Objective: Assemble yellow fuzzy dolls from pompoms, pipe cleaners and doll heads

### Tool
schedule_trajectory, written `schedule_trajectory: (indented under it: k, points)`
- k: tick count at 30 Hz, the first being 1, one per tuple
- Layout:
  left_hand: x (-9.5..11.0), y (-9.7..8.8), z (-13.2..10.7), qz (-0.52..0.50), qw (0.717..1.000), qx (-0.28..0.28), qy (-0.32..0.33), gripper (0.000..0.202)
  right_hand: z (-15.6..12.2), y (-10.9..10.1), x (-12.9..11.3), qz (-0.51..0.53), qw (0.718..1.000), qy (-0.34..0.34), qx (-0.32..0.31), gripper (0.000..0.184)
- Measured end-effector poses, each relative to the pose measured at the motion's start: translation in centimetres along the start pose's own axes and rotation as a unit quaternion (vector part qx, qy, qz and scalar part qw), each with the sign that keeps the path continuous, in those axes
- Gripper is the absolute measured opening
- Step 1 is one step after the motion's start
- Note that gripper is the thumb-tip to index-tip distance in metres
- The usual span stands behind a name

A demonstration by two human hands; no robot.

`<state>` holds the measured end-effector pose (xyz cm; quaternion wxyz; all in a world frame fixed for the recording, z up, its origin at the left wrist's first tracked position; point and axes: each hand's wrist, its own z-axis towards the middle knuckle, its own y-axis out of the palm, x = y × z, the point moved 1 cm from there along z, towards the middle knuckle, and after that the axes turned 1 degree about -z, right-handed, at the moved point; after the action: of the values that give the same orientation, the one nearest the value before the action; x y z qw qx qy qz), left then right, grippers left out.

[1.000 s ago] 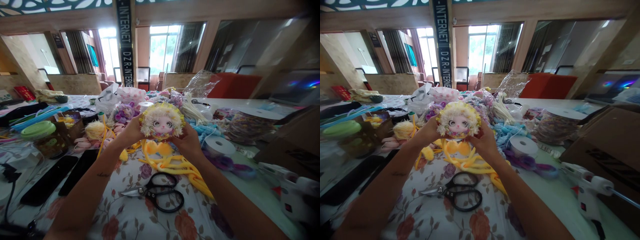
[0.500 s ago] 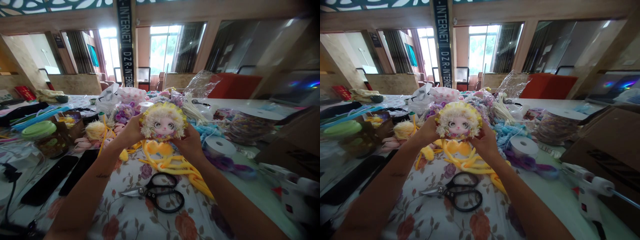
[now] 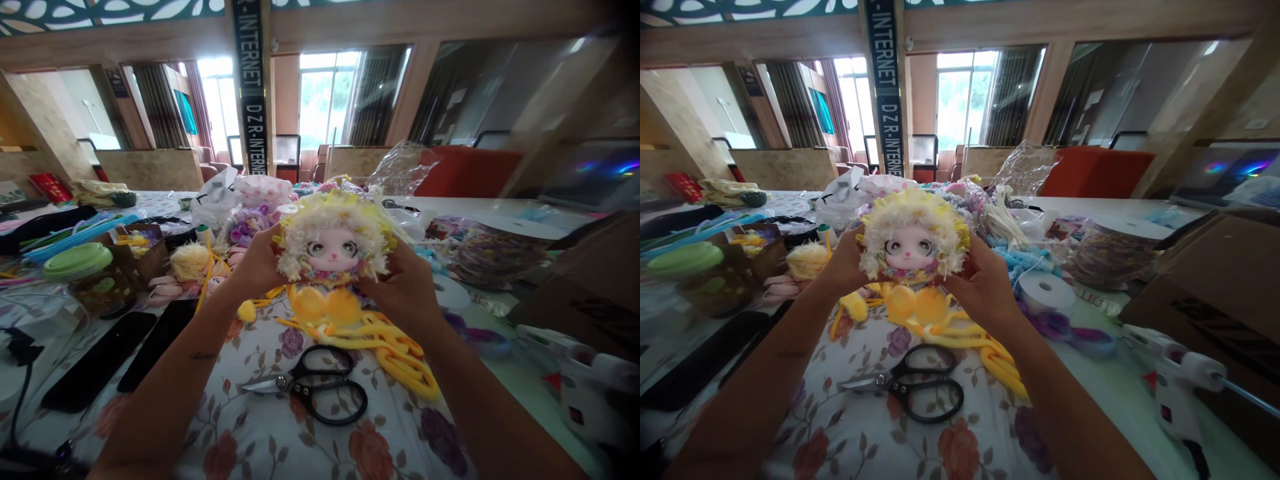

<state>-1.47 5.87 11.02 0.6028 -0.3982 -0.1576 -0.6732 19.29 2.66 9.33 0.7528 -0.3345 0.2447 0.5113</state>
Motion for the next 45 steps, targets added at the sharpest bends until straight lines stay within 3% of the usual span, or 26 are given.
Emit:
schedule_trajectory:
  k: [5,13,18,22,26,31,38,45]
  points:
    - [-0.6,0.4,0.3,0.011,1.000,-0.012,-0.021,0.065,0.3,0.6,0.9,0.056,0.998,0.031,0.000,0.053]
    - [-0.6,0.1,0.4,0.007,1.000,-0.028,0.008,0.066,0.3,1.0,1.6,0.077,0.997,0.002,0.009,0.055]
    - [-0.9,0.0,0.5,0.013,1.000,-0.019,-0.004,0.067,0.4,1.3,1.9,0.109,0.994,0.020,0.003,0.049]
    - [-0.8,0.2,0.4,-0.055,0.992,-0.018,-0.109,0.061,0.4,1.4,1.4,0.172,0.981,0.078,-0.038,0.048]
    - [-1.2,0.9,0.3,-0.170,0.953,-0.041,-0.246,0.043,0.6,1.5,1.3,0.217,0.955,0.169,-0.109,0.044]
    - [-2.9,1.7,0.4,-0.252,0.908,-0.047,-0.331,0.039,0.8,1.5,2.7,0.186,0.939,0.261,-0.125,0.039]
    - [-4.1,1.9,0.4,-0.279,0.874,-0.052,-0.394,0.031,0.8,1.5,3.1,0.171,0.927,0.304,-0.138,0.037]
    - [-4.4,1.9,0.4,-0.265,0.876,-0.060,-0.399,0.032,0.7,1.6,3.6,0.157,0.931,0.299,-0.142,0.037]
